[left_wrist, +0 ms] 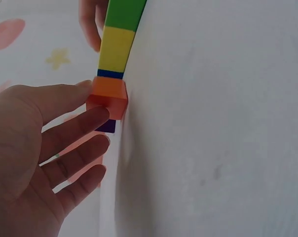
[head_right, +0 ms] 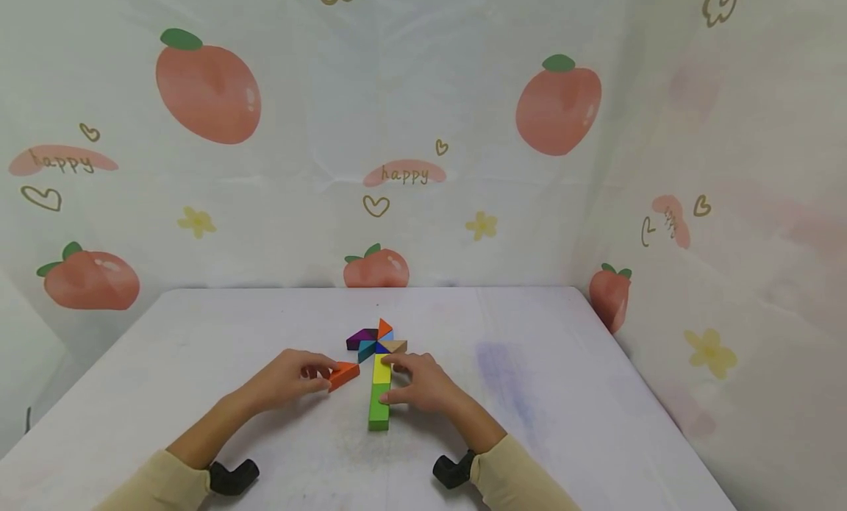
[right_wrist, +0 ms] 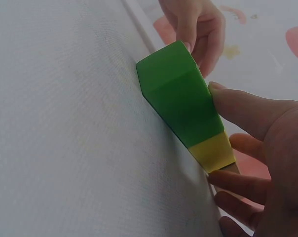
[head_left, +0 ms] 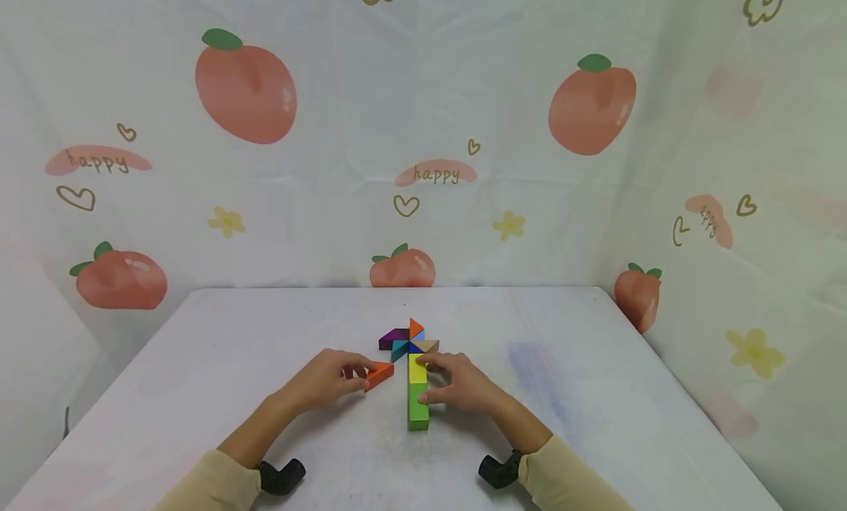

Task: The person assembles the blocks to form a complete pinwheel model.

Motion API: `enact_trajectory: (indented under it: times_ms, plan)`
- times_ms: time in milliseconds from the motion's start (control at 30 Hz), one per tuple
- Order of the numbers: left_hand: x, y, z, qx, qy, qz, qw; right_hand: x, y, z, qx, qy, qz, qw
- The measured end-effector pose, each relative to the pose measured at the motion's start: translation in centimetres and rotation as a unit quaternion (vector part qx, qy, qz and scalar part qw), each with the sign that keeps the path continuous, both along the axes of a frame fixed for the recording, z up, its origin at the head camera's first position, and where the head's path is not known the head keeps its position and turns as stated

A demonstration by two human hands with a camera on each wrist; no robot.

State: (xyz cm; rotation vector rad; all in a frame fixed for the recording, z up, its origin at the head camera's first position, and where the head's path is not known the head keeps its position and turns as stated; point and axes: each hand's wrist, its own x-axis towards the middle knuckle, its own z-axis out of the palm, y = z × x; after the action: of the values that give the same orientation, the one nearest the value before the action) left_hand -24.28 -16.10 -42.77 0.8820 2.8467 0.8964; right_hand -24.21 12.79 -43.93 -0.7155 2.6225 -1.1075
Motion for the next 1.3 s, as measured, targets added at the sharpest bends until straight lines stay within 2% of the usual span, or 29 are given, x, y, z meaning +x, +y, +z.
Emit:
enact_trajectory:
  times_ms: [200,367,600,867,1100,1300]
  plan:
    - [-0.1,0.7,-0.3,0.004,0.006,-0.023,0.9997,0.0,-0.1,0.1,0.004,-0.004,-0.005,1.0000]
    - [-0.2,1.3,-0.6,0.013,-0.001,-0.049,0.9987,0.0,0.0,0.0,0.003,-0.002,-0.003,1.0000]
    - [-0.2,2.3,-0.7,0.010,-0.009,-0.071,0.9974,0.0,0.1,-0.1,-0.004,-0.001,0.004,1.0000]
    - [-0.1,3.3,-0.5,-0.006,-0.017,-0.070,0.9974,0.0,0.0,0.0,0.000,-0.008,-0.003,1.0000]
    - [0.1,3.7,-0.4,0.000,-0.013,-0.078,0.9968,0.0,0.0,0.1,0.001,0.004,0.001,1.0000]
    - [0.0,3.9,-0.5,0.002,-0.022,-0.073,0.9971,0.0,0.1,0.0,-0.003,0.005,0.001,1.0000]
